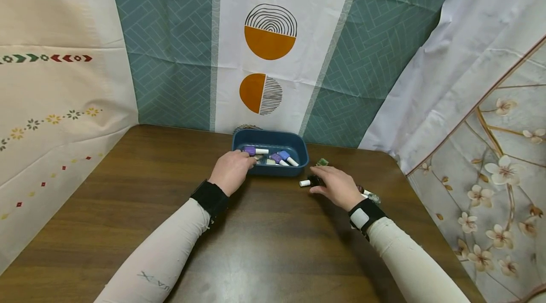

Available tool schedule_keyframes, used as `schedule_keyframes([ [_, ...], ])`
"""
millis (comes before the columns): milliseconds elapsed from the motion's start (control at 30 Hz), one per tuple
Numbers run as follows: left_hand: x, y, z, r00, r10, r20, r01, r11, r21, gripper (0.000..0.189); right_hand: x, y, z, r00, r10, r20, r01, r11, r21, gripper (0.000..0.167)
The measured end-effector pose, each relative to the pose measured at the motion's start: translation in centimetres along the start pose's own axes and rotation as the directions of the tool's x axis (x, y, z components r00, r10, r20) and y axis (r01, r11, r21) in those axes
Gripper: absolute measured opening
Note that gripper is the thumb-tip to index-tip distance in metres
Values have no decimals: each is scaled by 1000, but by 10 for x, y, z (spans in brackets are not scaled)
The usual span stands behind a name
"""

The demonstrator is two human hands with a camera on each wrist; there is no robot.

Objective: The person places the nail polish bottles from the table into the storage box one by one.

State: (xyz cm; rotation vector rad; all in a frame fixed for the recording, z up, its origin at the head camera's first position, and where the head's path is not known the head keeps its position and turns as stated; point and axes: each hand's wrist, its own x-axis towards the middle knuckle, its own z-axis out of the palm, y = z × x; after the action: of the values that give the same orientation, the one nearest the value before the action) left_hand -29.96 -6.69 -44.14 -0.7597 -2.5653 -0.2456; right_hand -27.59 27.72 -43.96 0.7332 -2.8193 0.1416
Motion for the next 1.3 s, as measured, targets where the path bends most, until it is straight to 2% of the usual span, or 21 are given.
schedule_keyframes([
  [333,0,2,-2,1000,-13,5,13,1000,-7,20,-1,-1,6,1000,-6,29,6,1000,11,64],
  [1300,0,2,0,1000,-12,9,12,1000,-11,19,0,-3,15,997,-69,-39,67,997,-39,49],
])
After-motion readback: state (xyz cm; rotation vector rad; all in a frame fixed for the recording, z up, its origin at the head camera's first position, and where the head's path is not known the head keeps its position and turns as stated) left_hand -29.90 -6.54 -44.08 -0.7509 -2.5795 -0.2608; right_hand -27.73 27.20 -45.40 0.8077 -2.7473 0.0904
